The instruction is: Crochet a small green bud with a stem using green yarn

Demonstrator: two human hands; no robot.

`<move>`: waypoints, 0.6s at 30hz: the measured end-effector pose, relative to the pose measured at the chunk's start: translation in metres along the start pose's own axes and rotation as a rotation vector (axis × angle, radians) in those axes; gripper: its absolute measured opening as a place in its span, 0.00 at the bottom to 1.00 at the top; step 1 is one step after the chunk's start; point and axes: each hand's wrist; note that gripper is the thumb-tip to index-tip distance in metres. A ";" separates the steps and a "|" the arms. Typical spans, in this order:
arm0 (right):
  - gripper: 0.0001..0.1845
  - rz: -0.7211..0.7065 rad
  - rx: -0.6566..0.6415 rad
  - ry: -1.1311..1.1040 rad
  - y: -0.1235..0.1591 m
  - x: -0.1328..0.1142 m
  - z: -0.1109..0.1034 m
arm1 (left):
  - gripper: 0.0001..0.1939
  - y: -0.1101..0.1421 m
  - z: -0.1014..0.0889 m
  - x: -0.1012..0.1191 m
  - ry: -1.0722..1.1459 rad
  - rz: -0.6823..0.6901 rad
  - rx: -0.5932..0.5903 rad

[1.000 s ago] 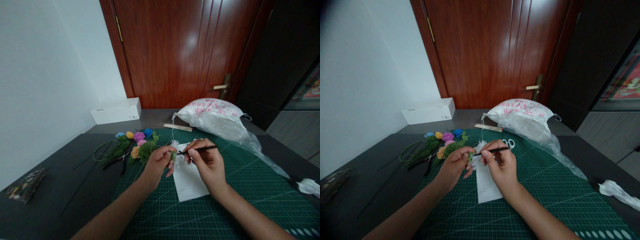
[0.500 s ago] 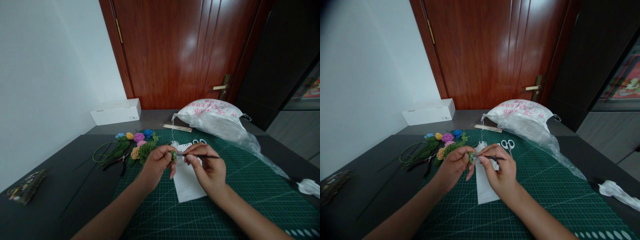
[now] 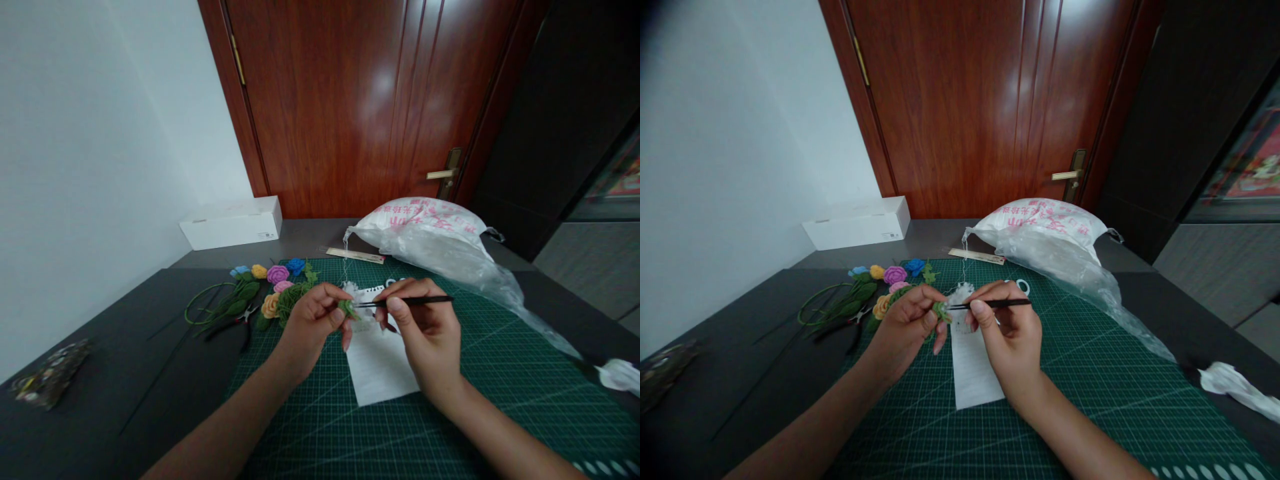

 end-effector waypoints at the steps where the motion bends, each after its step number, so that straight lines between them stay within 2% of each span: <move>1: 0.05 0.002 0.002 -0.010 0.000 -0.001 0.001 | 0.09 0.000 0.000 0.000 -0.006 0.006 0.002; 10: 0.06 -0.006 -0.014 0.012 0.001 -0.001 0.001 | 0.10 0.000 -0.001 -0.002 -0.026 0.004 0.008; 18: 0.06 -0.095 -0.094 0.127 0.000 0.000 0.001 | 0.07 0.000 -0.001 -0.003 -0.024 0.013 0.022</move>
Point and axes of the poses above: each hand's wrist, its own y-axis away from the middle knuckle, its own z-axis out of the palm, x = y × z, and after that the axes turned 12 degrees about x, right-handed
